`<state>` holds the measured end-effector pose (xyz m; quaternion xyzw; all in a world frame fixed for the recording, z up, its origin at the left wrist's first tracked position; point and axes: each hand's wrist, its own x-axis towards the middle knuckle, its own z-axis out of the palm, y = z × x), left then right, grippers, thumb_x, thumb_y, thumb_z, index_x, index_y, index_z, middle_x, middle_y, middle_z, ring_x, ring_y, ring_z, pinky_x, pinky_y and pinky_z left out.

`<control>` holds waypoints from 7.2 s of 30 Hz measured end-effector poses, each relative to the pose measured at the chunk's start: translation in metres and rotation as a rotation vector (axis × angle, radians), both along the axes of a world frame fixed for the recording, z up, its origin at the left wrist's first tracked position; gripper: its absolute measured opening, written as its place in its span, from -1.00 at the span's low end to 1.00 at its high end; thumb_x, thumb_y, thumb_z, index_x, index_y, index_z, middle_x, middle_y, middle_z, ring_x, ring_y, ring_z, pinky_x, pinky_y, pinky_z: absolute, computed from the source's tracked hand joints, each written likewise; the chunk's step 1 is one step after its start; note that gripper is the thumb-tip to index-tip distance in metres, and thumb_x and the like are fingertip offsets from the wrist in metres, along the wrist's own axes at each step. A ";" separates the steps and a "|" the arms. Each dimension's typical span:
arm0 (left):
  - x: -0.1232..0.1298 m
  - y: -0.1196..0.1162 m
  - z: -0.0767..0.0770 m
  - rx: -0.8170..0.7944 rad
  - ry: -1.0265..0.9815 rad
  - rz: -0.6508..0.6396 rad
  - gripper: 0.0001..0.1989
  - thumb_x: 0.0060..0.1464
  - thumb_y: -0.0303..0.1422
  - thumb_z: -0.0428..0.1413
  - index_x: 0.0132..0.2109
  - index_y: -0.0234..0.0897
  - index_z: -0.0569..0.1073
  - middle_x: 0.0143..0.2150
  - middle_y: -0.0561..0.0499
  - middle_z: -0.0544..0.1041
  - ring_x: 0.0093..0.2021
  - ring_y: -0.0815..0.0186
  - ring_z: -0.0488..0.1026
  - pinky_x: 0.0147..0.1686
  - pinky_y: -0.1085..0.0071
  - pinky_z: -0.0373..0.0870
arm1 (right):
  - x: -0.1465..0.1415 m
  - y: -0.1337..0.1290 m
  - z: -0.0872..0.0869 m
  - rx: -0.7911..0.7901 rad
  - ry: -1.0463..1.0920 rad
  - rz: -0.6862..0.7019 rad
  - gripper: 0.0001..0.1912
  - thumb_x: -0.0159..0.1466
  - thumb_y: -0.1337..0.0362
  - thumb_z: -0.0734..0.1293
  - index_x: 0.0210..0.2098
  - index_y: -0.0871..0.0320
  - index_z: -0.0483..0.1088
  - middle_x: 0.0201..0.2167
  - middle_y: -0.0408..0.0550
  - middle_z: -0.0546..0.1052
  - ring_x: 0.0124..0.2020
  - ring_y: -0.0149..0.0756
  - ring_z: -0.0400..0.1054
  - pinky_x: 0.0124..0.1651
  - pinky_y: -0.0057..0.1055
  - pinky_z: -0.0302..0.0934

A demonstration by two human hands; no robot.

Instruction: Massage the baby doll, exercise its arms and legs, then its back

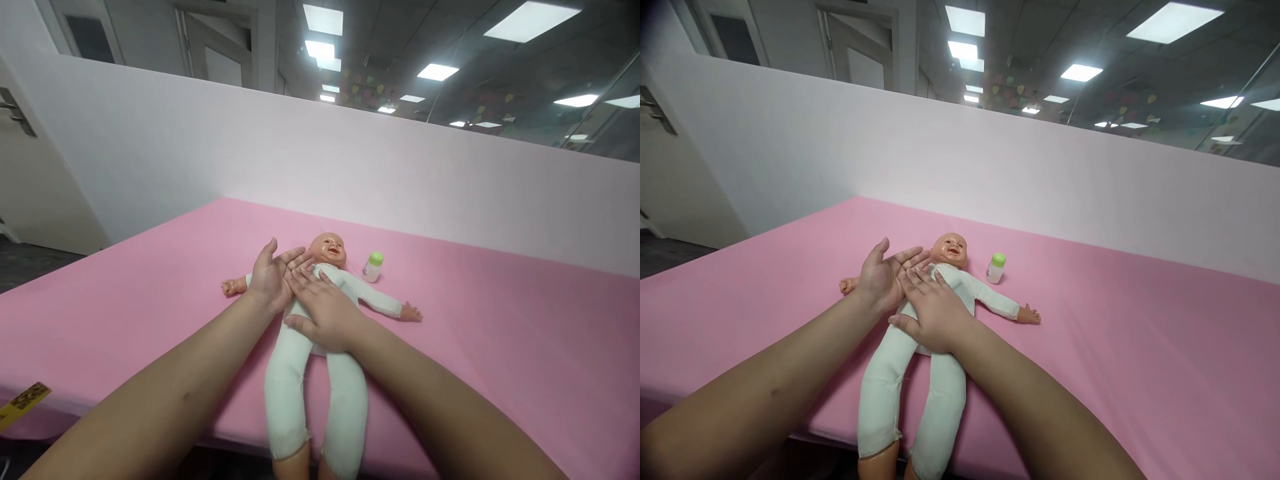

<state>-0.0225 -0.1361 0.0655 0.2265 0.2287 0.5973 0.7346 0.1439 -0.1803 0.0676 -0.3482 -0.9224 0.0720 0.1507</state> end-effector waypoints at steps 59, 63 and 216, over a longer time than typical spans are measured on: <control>-0.001 -0.013 0.015 0.037 -0.074 -0.066 -0.10 0.31 0.20 0.01 0.40 -0.55 0.32 0.29 -0.48 0.50 0.32 -0.14 0.48 0.29 0.04 0.49 | -0.005 -0.007 -0.011 0.220 0.054 -0.014 -0.08 0.49 -0.19 0.25 0.54 0.38 0.07 0.54 0.32 0.07 0.60 0.11 -0.13 0.61 0.23 -0.23; -0.008 -0.006 0.012 0.057 -0.087 -0.037 -0.12 0.31 0.22 0.01 0.38 -0.52 0.34 0.32 -0.43 0.49 0.33 -0.08 0.48 0.28 0.12 0.51 | -0.003 -0.010 -0.009 0.215 0.131 0.116 -0.14 0.47 -0.11 0.30 0.53 0.34 0.12 0.52 0.31 0.15 0.57 0.08 -0.01 0.59 0.19 -0.10; -0.006 0.024 -0.036 0.758 1.639 0.122 -0.47 0.38 -0.12 0.03 0.37 -0.19 0.49 0.33 -0.05 0.54 0.33 0.08 0.47 0.39 0.18 0.32 | 0.081 0.039 -0.047 -0.085 0.263 -0.401 -0.42 0.57 0.06 0.12 0.47 0.17 0.29 0.45 0.07 0.35 0.47 -0.01 0.22 0.52 0.04 0.10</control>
